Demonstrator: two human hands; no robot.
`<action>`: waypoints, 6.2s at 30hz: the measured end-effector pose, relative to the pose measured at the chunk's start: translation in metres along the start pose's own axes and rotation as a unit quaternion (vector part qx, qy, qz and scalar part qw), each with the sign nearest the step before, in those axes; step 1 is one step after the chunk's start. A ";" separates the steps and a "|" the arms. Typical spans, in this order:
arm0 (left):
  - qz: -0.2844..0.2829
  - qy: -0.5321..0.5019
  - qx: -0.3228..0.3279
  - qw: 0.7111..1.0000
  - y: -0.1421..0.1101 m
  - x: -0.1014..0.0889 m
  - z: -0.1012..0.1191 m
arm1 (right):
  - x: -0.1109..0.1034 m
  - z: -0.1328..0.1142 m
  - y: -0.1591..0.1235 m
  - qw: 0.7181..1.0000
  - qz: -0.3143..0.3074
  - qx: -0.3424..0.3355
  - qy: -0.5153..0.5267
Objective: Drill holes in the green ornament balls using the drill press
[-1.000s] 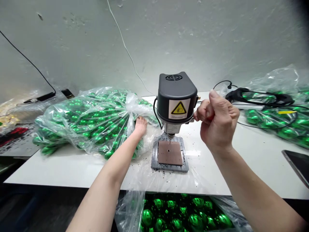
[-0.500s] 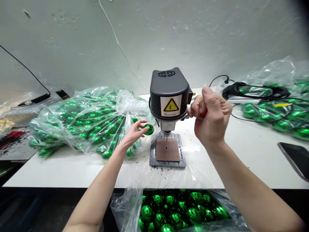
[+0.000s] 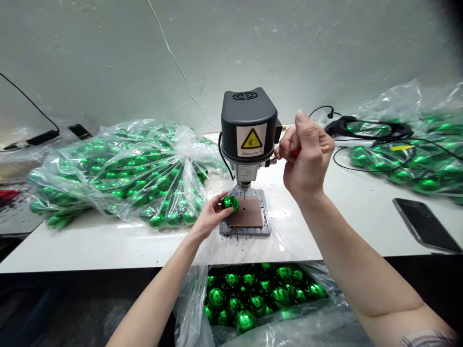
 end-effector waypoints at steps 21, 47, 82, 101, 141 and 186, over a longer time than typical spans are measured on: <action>0.075 0.164 0.139 0.974 0.008 0.035 -0.024 | -0.001 0.000 0.001 1.000 0.005 -0.009 0.014; 0.096 0.198 0.144 0.965 0.015 0.043 -0.035 | -0.013 0.003 -0.030 0.996 -0.016 -0.083 -0.004; -0.091 0.365 0.175 0.910 -0.037 0.039 0.024 | 0.003 0.006 0.012 0.999 -0.034 0.021 -0.007; 0.159 0.398 0.194 0.883 0.082 -0.045 0.070 | 0.002 0.004 0.008 0.999 -0.030 0.011 -0.008; 0.108 0.030 0.118 0.987 0.014 0.022 -0.034 | 0.002 0.011 0.014 0.998 -0.035 -0.039 -0.022; 0.049 0.003 0.136 0.990 0.018 0.017 -0.041 | 0.004 0.014 0.024 0.999 -0.009 0.032 -0.017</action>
Point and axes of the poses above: each hand's wrist, its own y-axis towards the middle knuckle, its own x-axis out of the palm, z = x × y, the point moved 6 cm from there along y, towards the middle knuckle, and after that the axes turned 10 degrees about -y, right-handed, at the moved point
